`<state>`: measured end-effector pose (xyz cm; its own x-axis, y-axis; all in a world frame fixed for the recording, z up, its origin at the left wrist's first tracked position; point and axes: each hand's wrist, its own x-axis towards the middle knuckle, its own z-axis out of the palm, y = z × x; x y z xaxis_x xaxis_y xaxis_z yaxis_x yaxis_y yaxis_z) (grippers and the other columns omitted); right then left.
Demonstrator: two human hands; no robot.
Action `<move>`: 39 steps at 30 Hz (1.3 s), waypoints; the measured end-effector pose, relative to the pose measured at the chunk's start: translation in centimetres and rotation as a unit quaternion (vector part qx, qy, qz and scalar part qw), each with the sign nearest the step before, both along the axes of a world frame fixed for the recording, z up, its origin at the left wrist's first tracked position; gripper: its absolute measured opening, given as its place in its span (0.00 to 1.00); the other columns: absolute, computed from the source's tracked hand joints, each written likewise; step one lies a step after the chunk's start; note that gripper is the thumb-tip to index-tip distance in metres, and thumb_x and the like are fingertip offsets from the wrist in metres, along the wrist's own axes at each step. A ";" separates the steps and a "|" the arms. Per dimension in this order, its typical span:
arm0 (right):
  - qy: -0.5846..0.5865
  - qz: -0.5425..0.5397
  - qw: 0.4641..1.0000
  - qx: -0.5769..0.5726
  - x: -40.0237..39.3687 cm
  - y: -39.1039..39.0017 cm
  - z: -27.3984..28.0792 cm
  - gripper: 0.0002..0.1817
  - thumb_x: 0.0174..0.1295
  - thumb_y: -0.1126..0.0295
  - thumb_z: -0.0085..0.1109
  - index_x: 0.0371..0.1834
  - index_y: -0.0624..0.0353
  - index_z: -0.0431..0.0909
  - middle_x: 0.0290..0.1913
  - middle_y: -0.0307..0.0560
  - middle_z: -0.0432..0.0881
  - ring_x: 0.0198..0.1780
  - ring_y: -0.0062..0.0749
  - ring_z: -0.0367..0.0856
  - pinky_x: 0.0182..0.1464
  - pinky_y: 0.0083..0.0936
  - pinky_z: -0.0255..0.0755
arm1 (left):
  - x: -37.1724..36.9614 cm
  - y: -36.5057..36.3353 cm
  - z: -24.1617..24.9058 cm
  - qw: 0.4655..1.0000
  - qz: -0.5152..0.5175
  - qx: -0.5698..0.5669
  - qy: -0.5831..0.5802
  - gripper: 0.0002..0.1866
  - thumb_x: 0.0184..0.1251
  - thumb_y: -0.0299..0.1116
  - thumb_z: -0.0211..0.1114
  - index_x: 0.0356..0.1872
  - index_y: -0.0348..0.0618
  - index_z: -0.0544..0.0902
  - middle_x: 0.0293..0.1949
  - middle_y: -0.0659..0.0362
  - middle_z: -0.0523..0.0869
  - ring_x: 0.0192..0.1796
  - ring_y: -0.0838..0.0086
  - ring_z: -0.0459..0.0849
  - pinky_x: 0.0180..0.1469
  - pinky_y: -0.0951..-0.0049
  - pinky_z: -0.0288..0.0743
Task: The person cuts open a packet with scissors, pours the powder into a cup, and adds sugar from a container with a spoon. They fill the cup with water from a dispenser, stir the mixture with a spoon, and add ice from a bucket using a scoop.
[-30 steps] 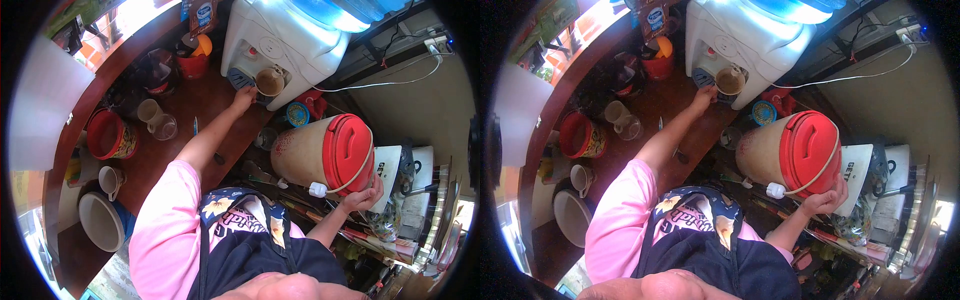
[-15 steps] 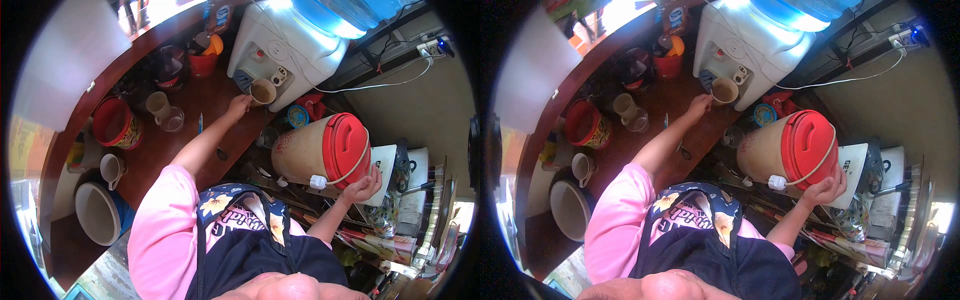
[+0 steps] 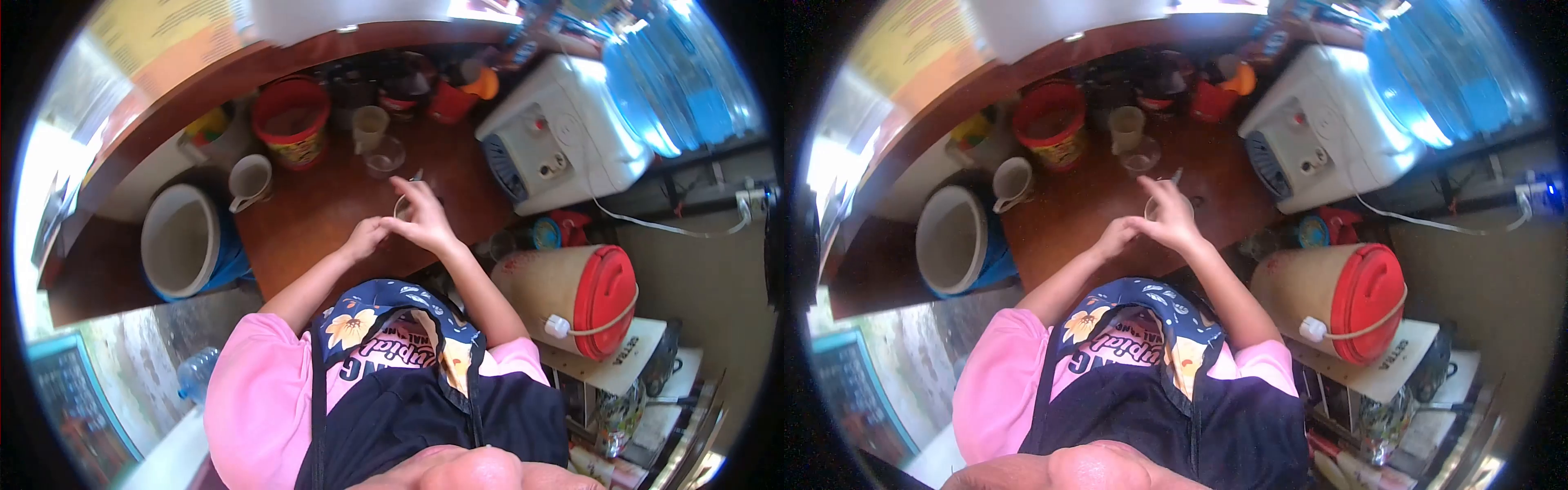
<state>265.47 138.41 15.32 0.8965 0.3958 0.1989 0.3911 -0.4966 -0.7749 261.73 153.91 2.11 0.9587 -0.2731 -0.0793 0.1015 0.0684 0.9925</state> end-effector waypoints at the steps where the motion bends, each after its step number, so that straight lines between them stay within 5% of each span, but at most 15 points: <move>1: 0.046 0.076 0.996 -0.010 0.3 1.6 -0.2 0.25 0.43 0.63 0.71 0.47 0.58 0.80 0.45 0.52 0.77 0.42 0.41 0.78 0.45 0.32 0.74 | -1.3 1.2 -0.9 0.999 0.023 0.010 -0.021 0.19 0.69 0.45 0.56 0.25 0.39 0.78 0.19 0.65 0.75 0.24 0.81 0.71 0.26 0.76 0.64; 3: 0.123 0.212 0.969 -0.021 0.7 4.7 -0.7 0.16 0.43 0.68 0.69 0.37 0.57 0.82 0.36 0.49 0.78 0.38 0.42 0.78 0.39 0.31 0.74 | -3.8 3.0 0.3 0.996 0.076 0.034 0.031 0.20 0.68 0.45 0.56 0.27 0.38 0.79 0.20 0.65 0.75 0.25 0.80 0.71 0.27 0.74 0.65; 6: -0.072 0.186 0.978 0.054 0.3 8.2 -1.9 0.10 0.43 0.71 0.70 0.29 0.58 0.80 0.32 0.43 0.75 0.27 0.29 0.75 0.30 0.26 0.71 | -5.9 6.2 -0.2 0.988 0.105 0.061 0.094 0.19 0.68 0.45 0.56 0.30 0.37 0.81 0.21 0.65 0.74 0.26 0.80 0.70 0.29 0.73 0.64; 7: -0.096 0.104 0.986 0.086 0.1 9.0 -2.0 0.11 0.40 0.73 0.70 0.26 0.58 0.78 0.31 0.44 0.74 0.25 0.30 0.74 0.28 0.27 0.70 | -6.3 7.0 -1.5 0.985 0.127 0.069 0.092 0.19 0.68 0.45 0.57 0.30 0.37 0.81 0.21 0.66 0.74 0.26 0.80 0.69 0.29 0.74 0.64; 9: -0.133 0.015 0.991 0.013 -0.4 10.7 0.2 0.13 0.42 0.71 0.70 0.31 0.59 0.79 0.32 0.45 0.76 0.26 0.30 0.75 0.29 0.27 0.72 | -7.5 8.2 0.7 0.980 0.148 0.050 0.122 0.17 0.68 0.45 0.58 0.29 0.39 0.80 0.22 0.67 0.74 0.26 0.82 0.68 0.28 0.78 0.61; 13: 0.099 0.198 0.975 0.010 2.4 12.8 -4.2 0.15 0.44 0.65 0.69 0.35 0.58 0.82 0.36 0.50 0.80 0.35 0.40 0.81 0.37 0.31 0.75 | -8.6 10.1 -1.2 0.973 0.210 -0.011 0.093 0.20 0.69 0.47 0.56 0.25 0.40 0.78 0.20 0.67 0.72 0.26 0.81 0.68 0.29 0.76 0.63; 16: 0.139 0.287 0.946 -0.051 2.4 14.1 -5.8 0.17 0.45 0.65 0.69 0.38 0.59 0.82 0.40 0.54 0.81 0.32 0.37 0.81 0.38 0.31 0.76 | -8.8 11.6 -2.8 0.967 0.238 0.068 0.052 0.19 0.69 0.46 0.57 0.25 0.41 0.79 0.20 0.68 0.73 0.26 0.82 0.68 0.28 0.78 0.62; 20: 0.077 0.305 0.949 0.032 0.1 15.6 -3.4 0.12 0.44 0.71 0.70 0.32 0.62 0.82 0.32 0.46 0.81 0.35 0.33 0.81 0.38 0.27 0.75 | -9.3 13.0 -2.2 0.964 0.229 0.038 0.127 0.17 0.70 0.44 0.56 0.32 0.40 0.81 0.25 0.66 0.77 0.29 0.82 0.71 0.33 0.79 0.64; 26: -0.013 0.411 0.908 -0.075 -0.2 17.5 -3.9 0.11 0.47 0.71 0.65 0.34 0.61 0.83 0.30 0.47 0.81 0.36 0.42 0.80 0.39 0.32 0.74 | -9.6 12.9 -3.4 0.967 0.239 0.029 0.084 0.19 0.69 0.48 0.55 0.28 0.42 0.80 0.21 0.66 0.76 0.25 0.82 0.70 0.28 0.77 0.64; 33: -0.108 0.312 0.933 -0.143 -0.2 14.3 -3.1 0.07 0.52 0.71 0.61 0.34 0.60 0.83 0.36 0.52 0.83 0.39 0.46 0.81 0.40 0.35 0.75 | -9.5 13.1 -1.2 0.968 0.207 0.083 0.117 0.18 0.70 0.45 0.55 0.30 0.41 0.80 0.24 0.65 0.76 0.28 0.81 0.72 0.32 0.77 0.66; 39: -0.154 0.307 0.939 0.019 -1.7 13.4 -3.8 0.06 0.50 0.73 0.62 0.32 0.59 0.82 0.35 0.49 0.82 0.37 0.46 0.81 0.38 0.36 0.76 | -9.7 12.4 -2.1 0.958 0.255 0.112 0.061 0.16 0.70 0.40 0.54 0.28 0.39 0.79 0.25 0.63 0.77 0.32 0.78 0.73 0.37 0.76 0.67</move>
